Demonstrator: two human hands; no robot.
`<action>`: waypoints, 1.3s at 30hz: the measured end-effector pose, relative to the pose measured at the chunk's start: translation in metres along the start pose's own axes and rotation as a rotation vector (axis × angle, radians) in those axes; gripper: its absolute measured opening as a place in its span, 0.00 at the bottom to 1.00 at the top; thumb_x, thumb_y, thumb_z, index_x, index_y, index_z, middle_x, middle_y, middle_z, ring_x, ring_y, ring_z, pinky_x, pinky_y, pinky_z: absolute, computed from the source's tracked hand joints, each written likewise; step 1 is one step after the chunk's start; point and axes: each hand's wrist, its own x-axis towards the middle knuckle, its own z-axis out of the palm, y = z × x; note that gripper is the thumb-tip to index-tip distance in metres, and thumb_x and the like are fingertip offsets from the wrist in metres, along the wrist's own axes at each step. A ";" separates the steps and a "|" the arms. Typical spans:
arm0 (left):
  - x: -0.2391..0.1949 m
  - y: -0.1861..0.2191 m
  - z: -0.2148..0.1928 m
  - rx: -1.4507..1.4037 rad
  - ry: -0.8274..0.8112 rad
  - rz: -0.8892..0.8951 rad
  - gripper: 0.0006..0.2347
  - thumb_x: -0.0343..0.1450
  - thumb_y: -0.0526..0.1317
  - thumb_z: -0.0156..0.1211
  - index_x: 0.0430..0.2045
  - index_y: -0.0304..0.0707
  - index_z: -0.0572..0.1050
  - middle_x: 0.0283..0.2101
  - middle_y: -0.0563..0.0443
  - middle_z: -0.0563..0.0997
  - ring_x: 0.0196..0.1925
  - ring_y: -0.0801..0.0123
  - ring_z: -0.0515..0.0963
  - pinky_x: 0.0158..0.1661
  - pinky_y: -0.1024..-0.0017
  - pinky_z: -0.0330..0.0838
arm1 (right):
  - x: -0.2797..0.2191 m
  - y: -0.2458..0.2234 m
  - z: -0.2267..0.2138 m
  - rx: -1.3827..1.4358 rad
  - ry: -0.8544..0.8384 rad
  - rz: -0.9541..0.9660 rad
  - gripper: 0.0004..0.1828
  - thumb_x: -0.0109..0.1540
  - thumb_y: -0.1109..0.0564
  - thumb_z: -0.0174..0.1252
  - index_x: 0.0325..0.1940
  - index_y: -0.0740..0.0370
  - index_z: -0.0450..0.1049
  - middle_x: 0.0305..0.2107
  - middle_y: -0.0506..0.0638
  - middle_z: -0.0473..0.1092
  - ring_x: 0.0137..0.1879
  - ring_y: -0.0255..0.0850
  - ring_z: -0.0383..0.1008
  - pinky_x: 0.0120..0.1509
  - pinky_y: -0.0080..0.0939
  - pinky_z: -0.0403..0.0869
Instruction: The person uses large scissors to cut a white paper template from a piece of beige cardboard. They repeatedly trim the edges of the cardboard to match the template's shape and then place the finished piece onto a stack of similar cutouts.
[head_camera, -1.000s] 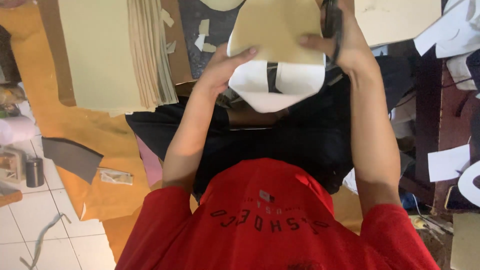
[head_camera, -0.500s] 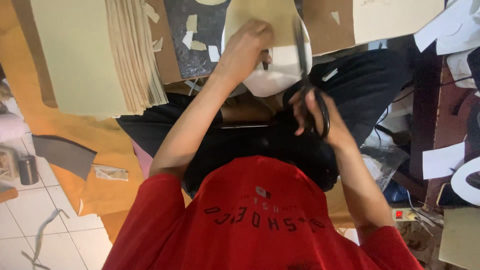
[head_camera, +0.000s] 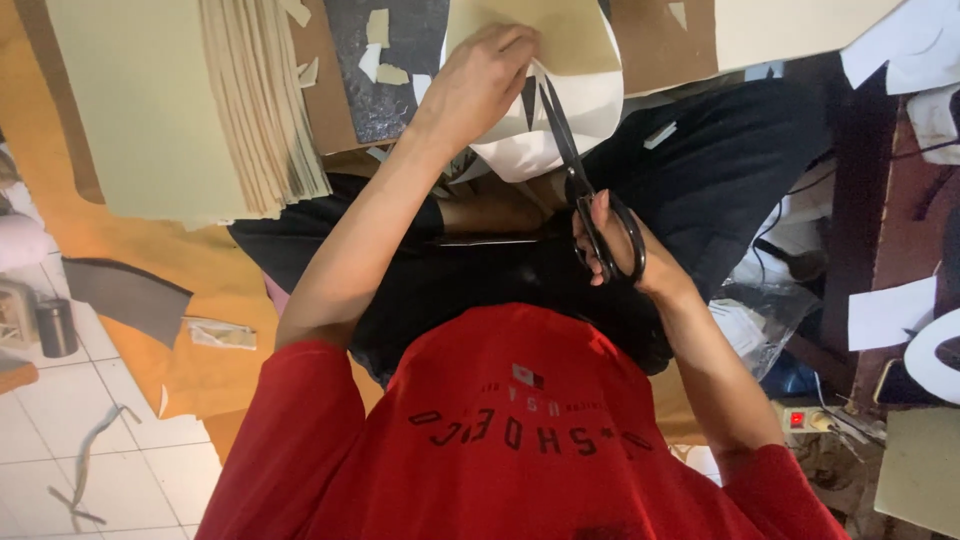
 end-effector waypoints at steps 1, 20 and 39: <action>0.000 0.001 -0.001 -0.023 0.025 0.009 0.06 0.73 0.23 0.58 0.42 0.22 0.75 0.48 0.38 0.80 0.52 0.48 0.79 0.50 0.56 0.79 | 0.002 0.004 -0.001 0.039 0.015 0.020 0.38 0.58 0.20 0.38 0.34 0.57 0.63 0.20 0.45 0.58 0.20 0.30 0.61 0.18 0.30 0.68; -0.012 0.015 -0.007 -0.157 0.202 0.078 0.02 0.76 0.25 0.60 0.36 0.18 0.76 0.44 0.38 0.75 0.57 0.47 0.76 0.59 0.58 0.76 | 0.023 0.008 0.006 -0.274 0.164 -0.018 0.39 0.58 0.19 0.35 0.26 0.58 0.62 0.15 0.49 0.63 0.17 0.37 0.65 0.16 0.33 0.70; -0.032 -0.005 -0.015 -0.399 -0.051 -0.266 0.07 0.75 0.30 0.68 0.44 0.24 0.80 0.66 0.42 0.70 0.69 0.51 0.68 0.68 0.53 0.64 | 0.002 -0.004 0.005 -0.403 -0.010 -0.116 0.35 0.61 0.23 0.34 0.27 0.56 0.61 0.13 0.47 0.64 0.17 0.36 0.68 0.26 0.34 0.70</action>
